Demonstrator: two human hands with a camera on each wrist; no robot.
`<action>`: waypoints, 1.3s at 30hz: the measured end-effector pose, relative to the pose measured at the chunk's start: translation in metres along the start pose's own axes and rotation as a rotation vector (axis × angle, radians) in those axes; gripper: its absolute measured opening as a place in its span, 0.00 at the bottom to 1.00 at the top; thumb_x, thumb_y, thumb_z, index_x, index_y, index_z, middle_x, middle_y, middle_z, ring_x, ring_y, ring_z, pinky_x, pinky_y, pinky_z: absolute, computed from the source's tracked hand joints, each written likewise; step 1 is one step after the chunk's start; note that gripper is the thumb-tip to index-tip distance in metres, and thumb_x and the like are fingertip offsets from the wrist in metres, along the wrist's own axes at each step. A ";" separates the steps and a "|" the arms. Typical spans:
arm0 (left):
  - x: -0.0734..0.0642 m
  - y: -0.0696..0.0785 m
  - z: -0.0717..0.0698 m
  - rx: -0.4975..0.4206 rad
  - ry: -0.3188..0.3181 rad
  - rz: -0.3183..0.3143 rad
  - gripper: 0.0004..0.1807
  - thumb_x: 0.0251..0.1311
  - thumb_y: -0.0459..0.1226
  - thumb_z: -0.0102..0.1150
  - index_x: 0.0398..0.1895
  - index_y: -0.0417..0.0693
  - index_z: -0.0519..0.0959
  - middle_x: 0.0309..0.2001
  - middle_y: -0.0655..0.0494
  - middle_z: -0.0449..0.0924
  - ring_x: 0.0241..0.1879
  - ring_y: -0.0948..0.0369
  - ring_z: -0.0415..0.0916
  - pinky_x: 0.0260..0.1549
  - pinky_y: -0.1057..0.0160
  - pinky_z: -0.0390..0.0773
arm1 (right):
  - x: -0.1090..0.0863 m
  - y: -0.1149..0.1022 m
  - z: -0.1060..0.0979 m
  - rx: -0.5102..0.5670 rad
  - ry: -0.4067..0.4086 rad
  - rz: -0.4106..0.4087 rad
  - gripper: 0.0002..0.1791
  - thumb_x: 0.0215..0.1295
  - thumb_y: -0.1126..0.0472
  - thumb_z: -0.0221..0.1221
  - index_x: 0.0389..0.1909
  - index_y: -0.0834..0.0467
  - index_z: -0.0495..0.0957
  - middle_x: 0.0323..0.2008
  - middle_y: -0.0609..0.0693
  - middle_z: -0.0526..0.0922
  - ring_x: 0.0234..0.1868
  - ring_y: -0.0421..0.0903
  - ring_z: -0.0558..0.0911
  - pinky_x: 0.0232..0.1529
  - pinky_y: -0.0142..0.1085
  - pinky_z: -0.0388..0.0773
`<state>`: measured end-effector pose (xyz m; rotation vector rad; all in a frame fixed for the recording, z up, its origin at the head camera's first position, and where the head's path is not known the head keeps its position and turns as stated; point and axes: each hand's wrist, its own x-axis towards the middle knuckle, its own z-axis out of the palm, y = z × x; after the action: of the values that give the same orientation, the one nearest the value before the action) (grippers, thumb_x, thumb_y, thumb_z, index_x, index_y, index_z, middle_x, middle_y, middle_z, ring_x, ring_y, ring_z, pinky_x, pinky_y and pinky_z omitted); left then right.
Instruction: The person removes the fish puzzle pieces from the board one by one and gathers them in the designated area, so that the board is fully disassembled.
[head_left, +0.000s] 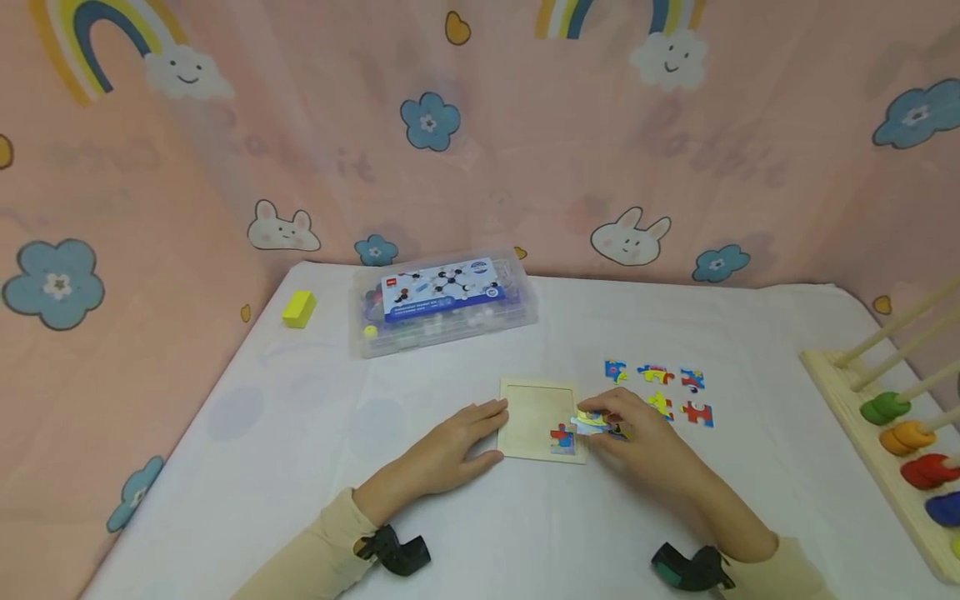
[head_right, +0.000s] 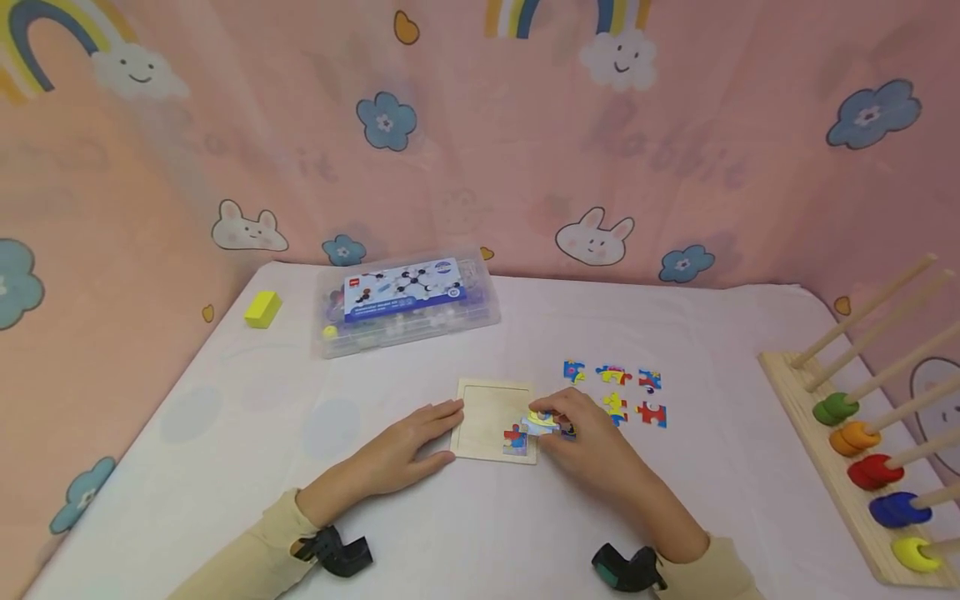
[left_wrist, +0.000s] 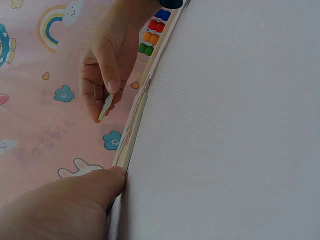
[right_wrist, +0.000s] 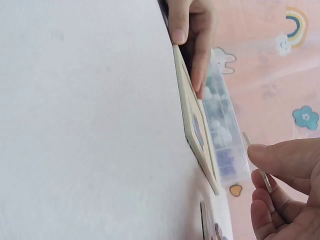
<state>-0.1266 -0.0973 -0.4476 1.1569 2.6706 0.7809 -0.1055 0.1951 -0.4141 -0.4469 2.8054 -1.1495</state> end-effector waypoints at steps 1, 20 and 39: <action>0.000 0.000 0.000 0.000 -0.001 0.001 0.31 0.66 0.45 0.54 0.69 0.41 0.63 0.73 0.52 0.56 0.72 0.57 0.53 0.71 0.54 0.55 | -0.003 0.003 -0.003 -0.003 0.007 0.000 0.18 0.58 0.64 0.64 0.51 0.53 0.78 0.48 0.43 0.77 0.48 0.42 0.76 0.50 0.35 0.80; 0.000 -0.003 0.003 0.023 0.001 0.004 0.32 0.66 0.46 0.54 0.69 0.42 0.62 0.73 0.54 0.55 0.72 0.58 0.53 0.71 0.56 0.55 | -0.046 0.065 -0.038 -0.069 0.103 -0.048 0.17 0.58 0.64 0.65 0.50 0.53 0.79 0.48 0.52 0.79 0.49 0.19 0.66 0.50 0.09 0.61; 0.000 -0.002 0.004 0.030 0.010 0.009 0.31 0.66 0.45 0.54 0.69 0.42 0.63 0.73 0.53 0.56 0.72 0.57 0.54 0.71 0.56 0.56 | -0.052 0.070 -0.039 -0.046 0.029 -0.058 0.18 0.58 0.63 0.65 0.50 0.52 0.79 0.47 0.47 0.75 0.48 0.22 0.66 0.50 0.08 0.58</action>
<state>-0.1266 -0.0973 -0.4520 1.1753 2.6962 0.7516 -0.0797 0.2842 -0.4369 -0.5229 2.8667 -1.1132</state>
